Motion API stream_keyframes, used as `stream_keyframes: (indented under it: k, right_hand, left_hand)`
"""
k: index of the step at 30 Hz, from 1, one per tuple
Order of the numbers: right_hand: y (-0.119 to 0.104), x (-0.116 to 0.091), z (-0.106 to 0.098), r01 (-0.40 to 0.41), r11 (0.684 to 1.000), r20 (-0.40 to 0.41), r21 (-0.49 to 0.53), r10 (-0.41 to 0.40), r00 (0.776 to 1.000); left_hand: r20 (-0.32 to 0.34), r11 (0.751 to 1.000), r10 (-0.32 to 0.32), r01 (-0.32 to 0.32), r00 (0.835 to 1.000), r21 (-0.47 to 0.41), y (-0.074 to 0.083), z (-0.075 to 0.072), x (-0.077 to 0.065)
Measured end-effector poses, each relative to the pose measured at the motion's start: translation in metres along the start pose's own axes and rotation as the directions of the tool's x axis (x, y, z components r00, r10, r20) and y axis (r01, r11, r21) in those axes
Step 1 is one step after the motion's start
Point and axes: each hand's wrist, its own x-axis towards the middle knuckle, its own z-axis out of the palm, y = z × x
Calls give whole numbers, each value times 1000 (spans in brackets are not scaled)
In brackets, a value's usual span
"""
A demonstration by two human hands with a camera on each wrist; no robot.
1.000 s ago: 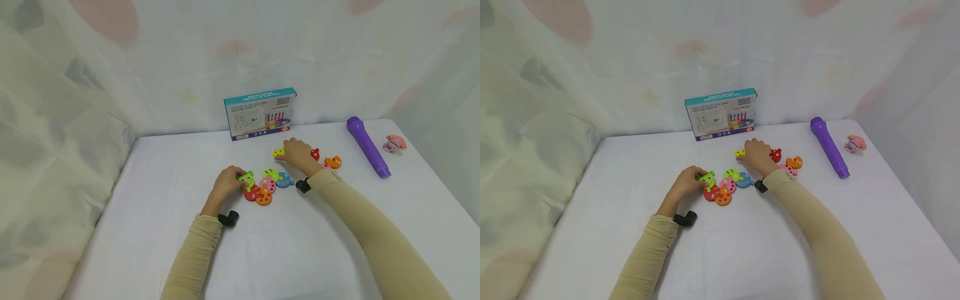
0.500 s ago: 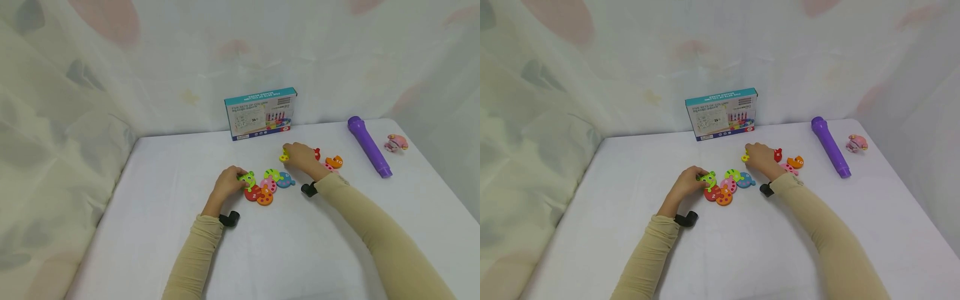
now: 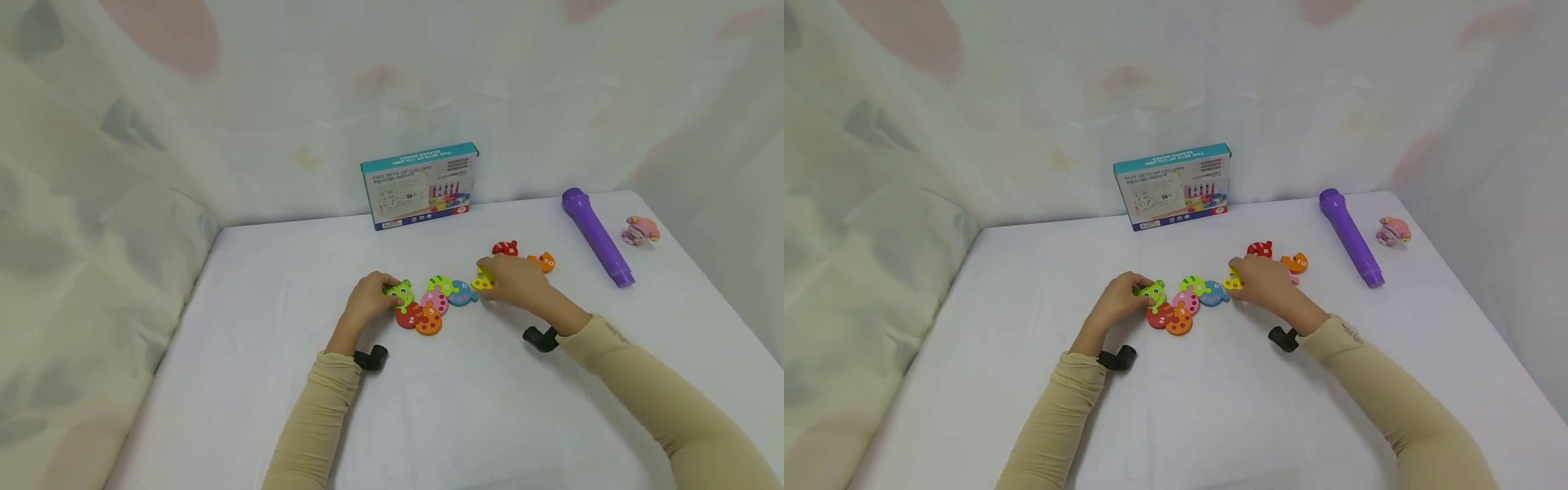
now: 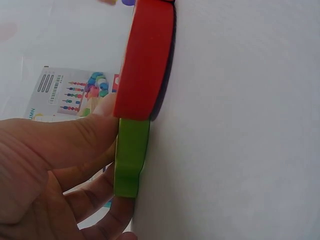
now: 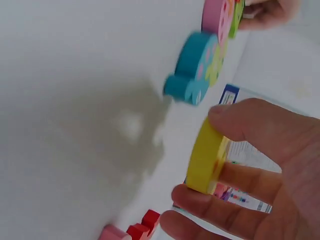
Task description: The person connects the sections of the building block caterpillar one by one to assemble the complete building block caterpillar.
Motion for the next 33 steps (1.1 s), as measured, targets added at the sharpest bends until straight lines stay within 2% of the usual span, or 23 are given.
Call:
stream_keyframes:
  k: [9,26,30,33]
  right_hand:
    - [-8,-13,12,83,997,51,-9,-82,995]
    - [-10,-13,22,92,994,59,-55,-89,994]
    - [-6,-17,19,89,996,59,-15,-87,994]
    - [5,-22,14,74,997,26,20,-74,997]
  left_hand:
    - [3,1000,-1,1,1000,-5,0,0,-1]
    - [-2,1000,-3,3,1000,-7,0,0,-1]
    - [-6,1000,-5,5,1000,-7,0,0,-1]
    - [-7,1000,3,-3,1000,-3,0,0,0]
